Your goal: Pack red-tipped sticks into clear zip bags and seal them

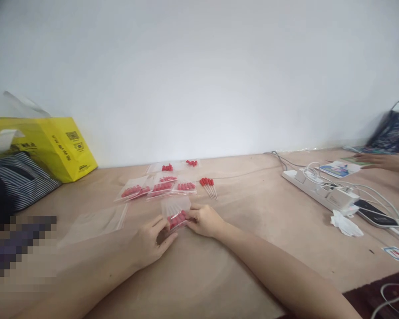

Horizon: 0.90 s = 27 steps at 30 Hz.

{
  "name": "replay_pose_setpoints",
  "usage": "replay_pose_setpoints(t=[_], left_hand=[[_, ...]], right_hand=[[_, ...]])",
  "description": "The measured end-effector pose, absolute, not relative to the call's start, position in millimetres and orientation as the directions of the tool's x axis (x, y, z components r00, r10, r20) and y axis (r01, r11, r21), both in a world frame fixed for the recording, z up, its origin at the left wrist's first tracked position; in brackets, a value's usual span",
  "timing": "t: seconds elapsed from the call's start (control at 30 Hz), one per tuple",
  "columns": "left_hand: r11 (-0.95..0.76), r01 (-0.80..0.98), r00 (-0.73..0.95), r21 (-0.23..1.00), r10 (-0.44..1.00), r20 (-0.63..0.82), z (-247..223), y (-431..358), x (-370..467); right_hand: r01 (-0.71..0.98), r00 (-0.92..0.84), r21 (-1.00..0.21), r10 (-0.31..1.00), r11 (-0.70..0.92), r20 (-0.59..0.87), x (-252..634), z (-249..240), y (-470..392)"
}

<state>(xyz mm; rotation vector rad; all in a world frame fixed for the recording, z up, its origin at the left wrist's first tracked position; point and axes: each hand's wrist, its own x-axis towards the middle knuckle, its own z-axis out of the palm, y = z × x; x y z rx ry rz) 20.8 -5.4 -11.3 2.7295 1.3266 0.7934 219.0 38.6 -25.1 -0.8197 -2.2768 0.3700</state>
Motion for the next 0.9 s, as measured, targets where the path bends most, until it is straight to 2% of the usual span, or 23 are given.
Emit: replay_pose_setpoints(t=[0.17,0.37,0.47,0.6,0.73,0.8,0.9], left_hand=[[-0.644,0.748,0.528,0.163,0.725,0.444,-18,2,17],[-0.683,0.726,0.591,0.073,0.675,0.441,-16,3,18],[-0.717,0.694,0.625,0.057,0.641,0.446,-15,4,18],[-0.724,0.684,0.623,0.092,0.645,0.443,-16,4,14],[-0.716,0.673,0.591,0.185,0.671,0.447,-14,1,5],[-0.750,0.634,0.617,0.187,0.637,0.463,-11,0,-1],[-0.766,0.620,0.635,0.171,0.617,0.464,-9,3,-8]], right_hand=[[0.497,-0.503,-0.481,0.692,0.722,0.518,214,-26,37],[0.600,-0.445,-0.430,0.728,0.675,0.522,203,-30,37],[0.611,-0.409,-0.454,0.749,0.649,0.521,200,-35,38],[0.573,-0.399,-0.520,0.769,0.634,0.498,207,-33,37],[0.477,-0.509,-0.567,0.736,0.672,0.445,224,-26,32],[0.463,-0.548,-0.547,0.710,0.697,0.441,232,-25,31],[0.495,-0.567,-0.454,0.671,0.741,0.477,235,-25,34]])
